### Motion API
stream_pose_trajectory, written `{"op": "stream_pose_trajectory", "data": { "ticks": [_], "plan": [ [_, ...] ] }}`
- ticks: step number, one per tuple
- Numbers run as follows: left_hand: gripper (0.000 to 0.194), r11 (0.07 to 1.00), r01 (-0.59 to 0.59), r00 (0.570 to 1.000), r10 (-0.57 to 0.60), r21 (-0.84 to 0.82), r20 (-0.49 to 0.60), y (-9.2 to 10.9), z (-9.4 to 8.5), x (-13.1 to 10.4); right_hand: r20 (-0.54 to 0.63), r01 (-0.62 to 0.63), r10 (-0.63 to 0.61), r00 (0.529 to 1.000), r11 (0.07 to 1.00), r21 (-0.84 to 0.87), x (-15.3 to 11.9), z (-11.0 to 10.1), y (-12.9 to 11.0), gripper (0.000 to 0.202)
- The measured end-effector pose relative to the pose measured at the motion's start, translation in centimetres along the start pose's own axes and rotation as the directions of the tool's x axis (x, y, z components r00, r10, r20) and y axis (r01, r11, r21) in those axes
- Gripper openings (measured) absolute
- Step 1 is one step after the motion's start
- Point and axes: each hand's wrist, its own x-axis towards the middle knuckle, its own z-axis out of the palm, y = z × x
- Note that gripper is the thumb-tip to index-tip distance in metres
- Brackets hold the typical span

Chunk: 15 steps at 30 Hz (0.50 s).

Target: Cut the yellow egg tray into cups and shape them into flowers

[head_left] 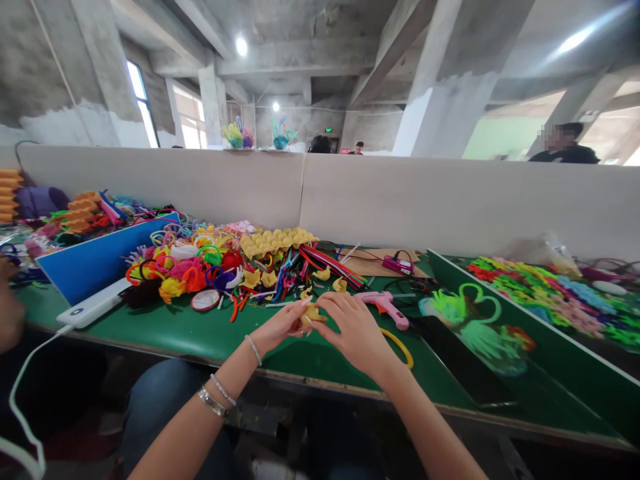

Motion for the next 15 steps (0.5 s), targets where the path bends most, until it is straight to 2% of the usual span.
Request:
{"op": "stream_pose_trajectory", "data": {
  "ticks": [3, 6, 15],
  "plan": [
    [0.047, 0.999, -0.020, 0.999, 0.019, 0.042, 0.031, -0.19, -0.14, 0.14, 0.039, 0.060, -0.059, 0.997, 0.998, -0.034, 0.25, -0.01, 0.04, 0.021],
    [0.046, 0.997, -0.018, 0.999, 0.015, 0.069, 0.042, -0.11, -0.12, 0.13, 0.073, 0.105, -0.105, 0.992, 0.994, 0.001, 0.20, -0.23, 0.20, 0.019],
    [0.041, 0.993, 0.024, 0.996, -0.034, 0.118, 0.084, 0.24, -0.35, -0.34, 0.065, 0.068, -0.092, 0.994, 0.951, 0.303, 0.21, -0.46, 0.41, 0.016]
  ]
}}
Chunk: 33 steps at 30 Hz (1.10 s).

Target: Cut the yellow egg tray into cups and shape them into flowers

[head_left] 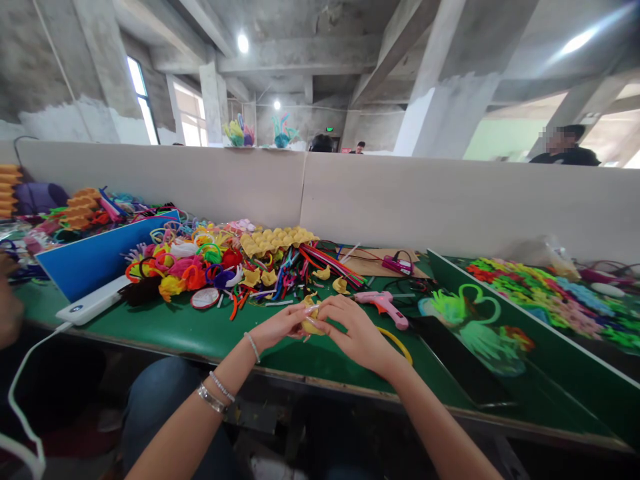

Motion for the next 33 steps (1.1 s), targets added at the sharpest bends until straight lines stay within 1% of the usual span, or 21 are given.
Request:
{"op": "stream_pose_trajectory", "data": {
  "ticks": [3, 6, 8, 11, 15, 18, 20, 23, 25, 28, 30, 33],
  "plan": [
    [0.038, 1.000, 0.009, 1.000, -0.010, 0.030, 0.021, -0.1, -0.1, 0.1, -0.039, -0.015, 0.016, 0.999, 1.000, 0.022, -0.1, 0.4, 0.4, 0.014],
    [0.037, 0.998, 0.009, 1.000, -0.010, 0.057, 0.018, 0.1, -0.1, 0.0, -0.082, -0.043, 0.044, 0.996, 0.999, 0.010, -0.1, 1.0, 0.6, 0.013],
    [0.039, 0.997, 0.012, 1.000, -0.012, 0.072, 0.000, 0.2, -0.2, 0.0, -0.100, -0.056, 0.053, 0.994, 0.998, -0.021, -0.1, 1.4, 0.6, 0.013],
    [0.041, 0.996, 0.019, 1.000, -0.017, 0.083, -0.021, 0.4, -0.4, 0.0, -0.113, -0.046, 0.034, 0.993, 0.994, -0.104, -0.1, 1.8, 0.6, 0.014],
    [0.042, 0.995, 0.018, 1.000, -0.016, 0.101, -0.021, 0.6, -0.5, -0.1, -0.079, 0.016, -0.029, 0.996, 0.987, -0.157, -0.2, 1.8, 0.9, 0.017],
    [0.039, 0.996, 0.011, 1.000, -0.012, 0.090, 0.019, 0.7, -0.2, -0.1, -0.040, 0.069, -0.076, 0.996, 0.984, -0.165, -0.2, 1.5, 1.3, 0.020],
    [0.038, 0.996, 0.015, 0.999, -0.019, 0.086, 0.041, 0.7, 0.0, 0.0, -0.037, 0.104, -0.113, 0.993, 0.974, -0.200, -0.3, 1.3, 1.5, 0.022],
    [0.039, 0.995, 0.020, 0.999, -0.025, 0.094, 0.043, 0.7, 0.0, -0.1, -0.031, 0.144, -0.158, 0.987, 0.954, -0.262, -0.4, 1.3, 1.4, 0.026],
    [0.040, 0.994, 0.027, 0.999, -0.031, 0.102, 0.038, 0.6, -0.2, -0.1, -0.014, 0.136, -0.144, 0.989, 0.960, -0.244, -0.4, 1.3, 1.2, 0.027],
    [0.040, 0.992, 0.056, 0.998, -0.060, 0.115, 0.029, 0.6, -0.4, -0.3, 0.005, 0.093, -0.093, 0.996, 0.987, -0.130, -0.3, 1.5, 0.9, 0.024],
    [0.041, 0.992, 0.067, 0.997, -0.069, 0.107, 0.019, 0.6, -0.3, -0.4, -0.004, 0.067, -0.068, 0.998, 0.995, -0.070, -0.3, 1.7, 0.9, 0.023],
    [0.041, 0.995, 0.061, 0.998, -0.062, 0.083, 0.018, 0.5, -0.2, -0.3, -0.034, 0.028, -0.029, 0.999, 0.999, -0.043, -0.3, 2.0, 1.0, 0.025]
  ]
}}
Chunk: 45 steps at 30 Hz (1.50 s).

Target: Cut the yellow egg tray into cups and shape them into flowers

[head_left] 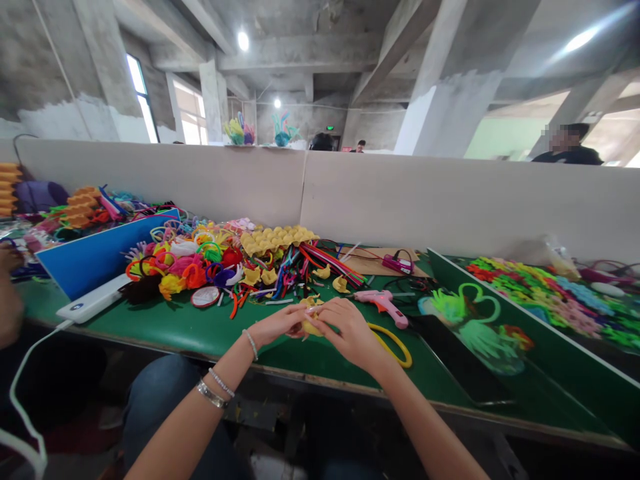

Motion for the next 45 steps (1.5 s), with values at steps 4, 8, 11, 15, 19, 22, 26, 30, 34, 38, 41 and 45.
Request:
{"op": "stream_pose_trajectory", "data": {
  "ticks": [4, 8, 11, 15, 19, 22, 26, 30, 34, 38, 41, 45],
  "plan": [
    [0.037, 1.000, -0.007, 1.000, 0.008, -0.030, 0.022, -0.2, -0.1, 0.3, -0.035, -0.047, 0.049, 0.998, 0.997, 0.053, -0.3, 0.1, 0.1, 0.025],
    [0.035, 0.997, -0.024, 0.998, 0.028, -0.070, 0.052, -0.6, -0.3, 0.5, 0.018, -0.102, 0.100, 0.995, 0.983, 0.152, -0.4, -0.4, -0.2, 0.020],
    [0.034, 0.996, -0.035, 0.998, 0.040, -0.087, 0.056, -0.7, -0.3, 0.4, 0.067, -0.145, 0.133, 0.989, 0.964, 0.221, -0.5, -0.9, -0.6, 0.017],
    [0.034, 0.991, -0.026, 0.998, 0.033, -0.132, 0.047, -0.8, -0.4, 0.5, 0.113, -0.158, 0.130, 0.985, 0.941, 0.300, -1.1, -1.1, -0.5, 0.012],
    [0.033, 0.988, -0.025, 0.999, 0.032, -0.155, 0.043, -1.0, -0.5, 0.7, 0.136, -0.153, 0.106, 0.985, 0.904, 0.399, -1.7, -1.0, -0.2, 0.014],
    [0.034, 0.988, -0.026, 0.998, 0.034, -0.150, 0.051, -1.1, -0.6, 0.8, 0.149, -0.166, 0.112, 0.983, 0.890, 0.426, -1.8, -0.9, -0.1, 0.015],
    [0.037, 0.990, -0.025, 0.997, 0.035, -0.137, 0.073, -1.3, -0.6, 0.8, 0.155, -0.151, 0.090, 0.984, 0.879, 0.451, -1.6, -1.0, -0.2, 0.015],
    [0.038, 0.992, -0.035, 0.996, 0.045, -0.117, 0.080, -1.2, -0.5, 0.7, 0.175, -0.163, 0.087, 0.981, 0.857, 0.488, -1.5, -1.0, -0.2, 0.017],
    [0.037, 0.994, -0.039, 0.997, 0.046, -0.102, 0.067, -1.0, -0.5, 0.6, 0.195, -0.188, 0.096, 0.976, 0.824, 0.535, -1.5, -1.0, -0.2, 0.016],
    [0.036, 0.995, -0.040, 0.997, 0.045, -0.093, 0.059, -0.9, -0.4, 0.5, 0.199, -0.196, 0.101, 0.975, 0.817, 0.543, -1.5, -0.9, -0.1, 0.018],
    [0.036, 0.996, -0.039, 0.998, 0.044, -0.083, 0.053, -0.8, -0.3, 0.5, 0.199, -0.187, 0.095, 0.975, 0.833, 0.521, -1.4, -0.9, 0.0, 0.020],
    [0.036, 0.995, -0.014, 0.999, 0.018, -0.101, 0.037, -0.8, -0.2, 0.5, 0.195, -0.154, 0.074, 0.978, 0.884, 0.442, -1.3, -1.1, -0.4, 0.019]
  ]
}}
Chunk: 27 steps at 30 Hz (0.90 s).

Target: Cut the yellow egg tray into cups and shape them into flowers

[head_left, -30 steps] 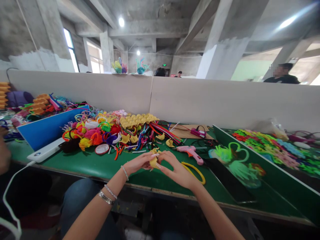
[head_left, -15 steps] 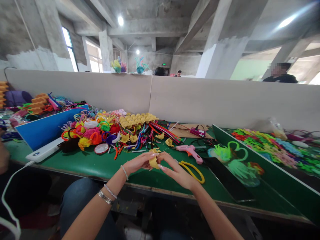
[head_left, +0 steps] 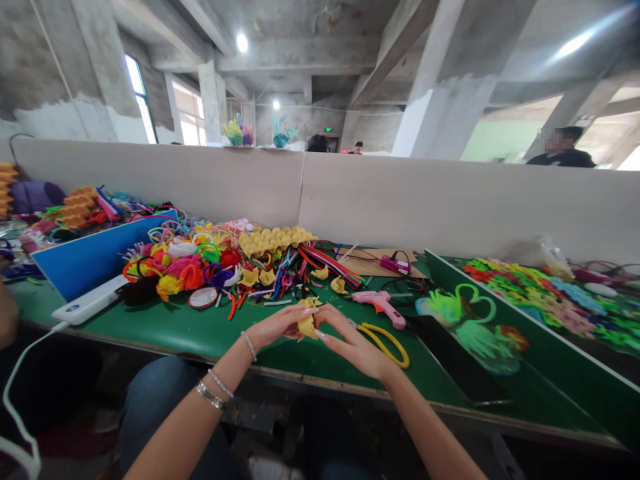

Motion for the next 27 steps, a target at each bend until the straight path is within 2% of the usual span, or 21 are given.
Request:
{"op": "stream_pose_trajectory", "data": {
  "ticks": [3, 7, 10, 12, 15, 18, 20, 23, 27],
  "plan": [
    [0.037, 1.000, -0.002, 1.000, 0.002, -0.020, -0.031, 0.1, 0.1, 0.1, -0.027, -0.049, 0.044, 0.999, 0.981, -0.188, -0.3, -0.3, -0.7, 0.016],
    [0.046, 0.995, 0.009, 0.994, -0.020, -0.104, -0.107, 0.3, 0.1, 0.4, -0.178, -0.153, 0.084, 0.981, 0.893, -0.424, -1.8, -1.3, -0.9, 0.026],
    [0.046, 0.986, -0.019, 0.990, -0.004, -0.167, -0.138, 0.2, -0.1, 0.8, -0.260, -0.238, 0.114, 0.959, 0.820, -0.520, -3.8, -2.0, 0.6, 0.023],
    [0.044, 0.977, -0.012, 0.992, -0.015, -0.211, -0.127, 0.1, -0.2, 1.1, -0.281, -0.337, 0.208, 0.937, 0.748, -0.572, -5.5, -2.2, 2.2, 0.020],
    [0.047, 0.962, 0.057, 0.996, -0.072, -0.267, -0.049, -0.1, -0.4, 1.4, -0.287, -0.455, 0.353, 0.890, 0.671, -0.585, -7.7, -1.9, 4.6, 0.024],
    [0.053, 0.952, 0.082, 0.997, -0.082, -0.295, 0.012, -0.2, -0.3, 1.5, -0.410, -0.577, 0.407, 0.816, 0.616, -0.536, -8.8, -1.4, 6.1, 0.038],
    [0.056, 0.947, 0.083, 0.996, -0.077, -0.311, 0.034, -0.1, -0.3, 1.5, -0.431, -0.644, 0.479, 0.765, 0.596, -0.479, -8.8, -1.3, 6.4, 0.040],
    [0.055, 0.930, 0.093, 0.996, -0.084, -0.354, 0.041, 0.0, -0.1, 1.5, -0.364, -0.706, 0.606, 0.707, 0.572, -0.418, -8.1, -1.7, 5.9, 0.036],
    [0.046, 0.908, 0.097, 0.994, -0.106, -0.407, 0.001, 0.0, 0.0, 1.4, -0.285, -0.761, 0.723, 0.629, 0.497, -0.417, -6.8, -2.5, 4.6, 0.041]
  ]
}}
